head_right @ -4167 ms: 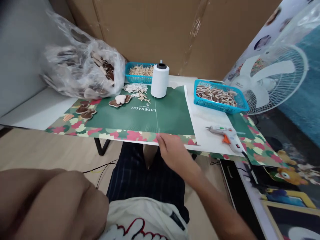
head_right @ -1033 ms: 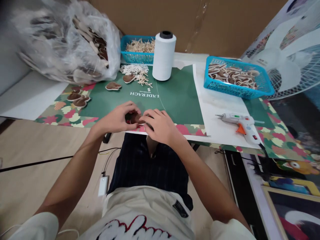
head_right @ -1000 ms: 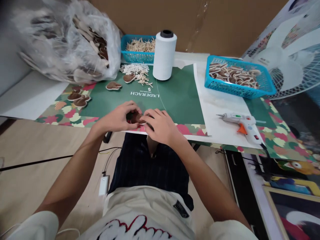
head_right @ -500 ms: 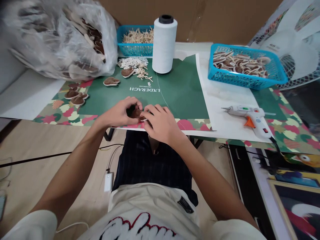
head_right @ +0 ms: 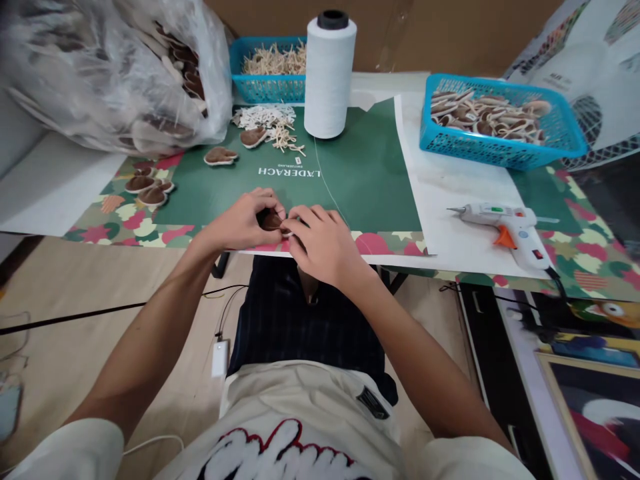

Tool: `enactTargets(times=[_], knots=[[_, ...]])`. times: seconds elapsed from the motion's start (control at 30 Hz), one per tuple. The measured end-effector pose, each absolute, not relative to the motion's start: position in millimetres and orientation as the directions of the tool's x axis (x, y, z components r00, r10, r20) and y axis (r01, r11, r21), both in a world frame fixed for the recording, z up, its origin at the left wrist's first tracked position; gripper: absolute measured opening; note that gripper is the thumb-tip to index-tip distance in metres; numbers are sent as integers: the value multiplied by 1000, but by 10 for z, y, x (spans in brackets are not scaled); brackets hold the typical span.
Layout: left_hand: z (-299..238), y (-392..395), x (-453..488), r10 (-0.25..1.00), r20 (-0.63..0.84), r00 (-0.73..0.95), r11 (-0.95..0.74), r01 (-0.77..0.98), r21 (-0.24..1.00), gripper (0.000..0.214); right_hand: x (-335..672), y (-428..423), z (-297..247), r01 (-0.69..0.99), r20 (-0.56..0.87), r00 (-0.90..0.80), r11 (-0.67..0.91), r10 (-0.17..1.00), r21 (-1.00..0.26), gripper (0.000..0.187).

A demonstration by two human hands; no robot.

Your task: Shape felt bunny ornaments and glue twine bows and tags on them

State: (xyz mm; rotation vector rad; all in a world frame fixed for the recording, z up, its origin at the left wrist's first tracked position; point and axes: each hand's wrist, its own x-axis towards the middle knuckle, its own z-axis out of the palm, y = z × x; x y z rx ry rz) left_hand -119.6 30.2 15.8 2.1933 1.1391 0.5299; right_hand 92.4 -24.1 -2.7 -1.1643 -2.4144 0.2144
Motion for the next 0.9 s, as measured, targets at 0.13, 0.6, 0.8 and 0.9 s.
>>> enactTargets(times=[0.13,0.6,0.8,0.9], knots=[[159,297,-1199,816,87,571,-461,554,693,14,917,-275,-71,685,366,-521,634,771,-360,29],[110,228,-1164,808,192,557,-541,572,616,11,1788,-1173,67,946,440,19,127,898,-299,31],[121,153,-1127,827,256,501,-532,546,647,9,1833,-1546,-264,779,252,301,-85,920,-621,35],[167,136,-1113,847,231,479,-496,552,670,8,1680,-1466,-297,464,-58,342,-223,938,-857,49]])
